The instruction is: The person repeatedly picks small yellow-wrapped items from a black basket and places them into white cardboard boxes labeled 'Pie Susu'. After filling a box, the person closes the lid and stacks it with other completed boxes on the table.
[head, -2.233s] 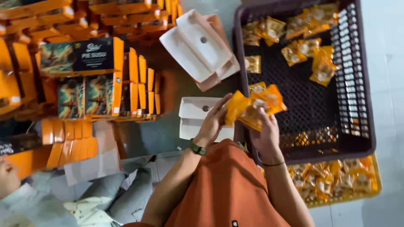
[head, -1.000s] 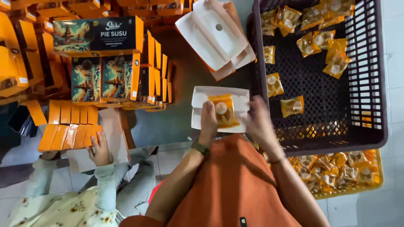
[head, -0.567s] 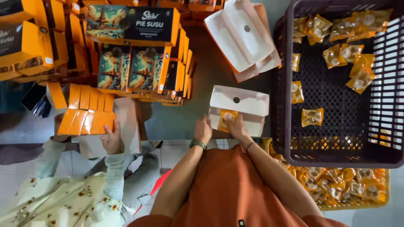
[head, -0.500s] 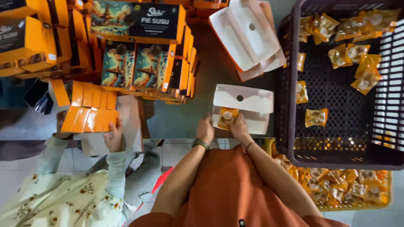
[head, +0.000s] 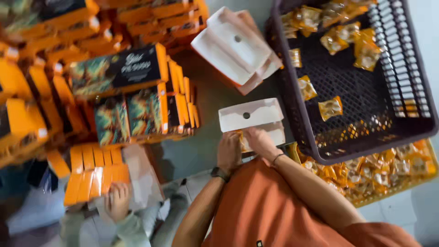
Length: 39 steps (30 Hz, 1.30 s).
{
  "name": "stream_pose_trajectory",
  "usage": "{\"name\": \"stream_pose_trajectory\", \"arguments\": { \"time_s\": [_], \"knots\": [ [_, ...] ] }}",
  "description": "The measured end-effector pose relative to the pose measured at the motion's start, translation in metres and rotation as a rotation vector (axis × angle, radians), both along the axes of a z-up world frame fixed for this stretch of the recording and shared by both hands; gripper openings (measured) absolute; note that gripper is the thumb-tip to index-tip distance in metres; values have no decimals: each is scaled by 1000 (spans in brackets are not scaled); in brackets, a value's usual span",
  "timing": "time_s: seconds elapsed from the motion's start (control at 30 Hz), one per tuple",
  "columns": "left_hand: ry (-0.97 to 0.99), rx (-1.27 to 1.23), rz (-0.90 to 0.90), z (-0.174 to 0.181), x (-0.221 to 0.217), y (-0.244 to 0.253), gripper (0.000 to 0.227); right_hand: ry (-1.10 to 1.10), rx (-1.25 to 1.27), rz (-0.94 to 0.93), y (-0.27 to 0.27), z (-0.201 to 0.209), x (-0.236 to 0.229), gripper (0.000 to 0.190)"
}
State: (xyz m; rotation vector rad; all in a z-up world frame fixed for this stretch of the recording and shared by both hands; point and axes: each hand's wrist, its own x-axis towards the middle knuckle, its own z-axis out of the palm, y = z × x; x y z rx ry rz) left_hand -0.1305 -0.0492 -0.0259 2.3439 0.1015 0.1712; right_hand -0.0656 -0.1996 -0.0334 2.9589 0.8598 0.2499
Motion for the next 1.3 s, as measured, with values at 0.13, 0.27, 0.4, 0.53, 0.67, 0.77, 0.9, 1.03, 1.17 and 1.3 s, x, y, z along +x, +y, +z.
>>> {"name": "stream_pose_trajectory", "arguments": {
  "time_s": [0.13,0.27,0.4,0.53,0.67,0.77,0.9,1.03,1.17,1.3],
  "knots": [
    [-51,466,-296,-15,4,-5,67,137,657,-379,-63,37,67,19],
    [-235,667,-138,-18,15,-15,76,109,956,-756,-143,56,137,20],
    [-131,495,-117,-6,21,-23,58,141,494,-886,-175,6,170,63],
    [265,267,100,3,15,-31,55,476,404,-828,-181,-15,160,59],
    [101,311,312,10,19,-40,41,709,1189,-1126,-193,58,147,20],
    [125,310,372,9,21,-44,36,374,1455,-1745,-231,6,101,83],
    [155,316,362,1,31,-49,38,309,1360,-1752,-236,-29,93,67],
    [150,375,482,-7,30,-44,49,322,715,-1599,-218,-31,117,71],
    [187,312,502,-8,25,-44,49,143,628,-1155,-217,-22,147,58],
    [155,240,521,-11,14,-41,62,537,1023,-1135,-231,11,151,74]
  ]
}}
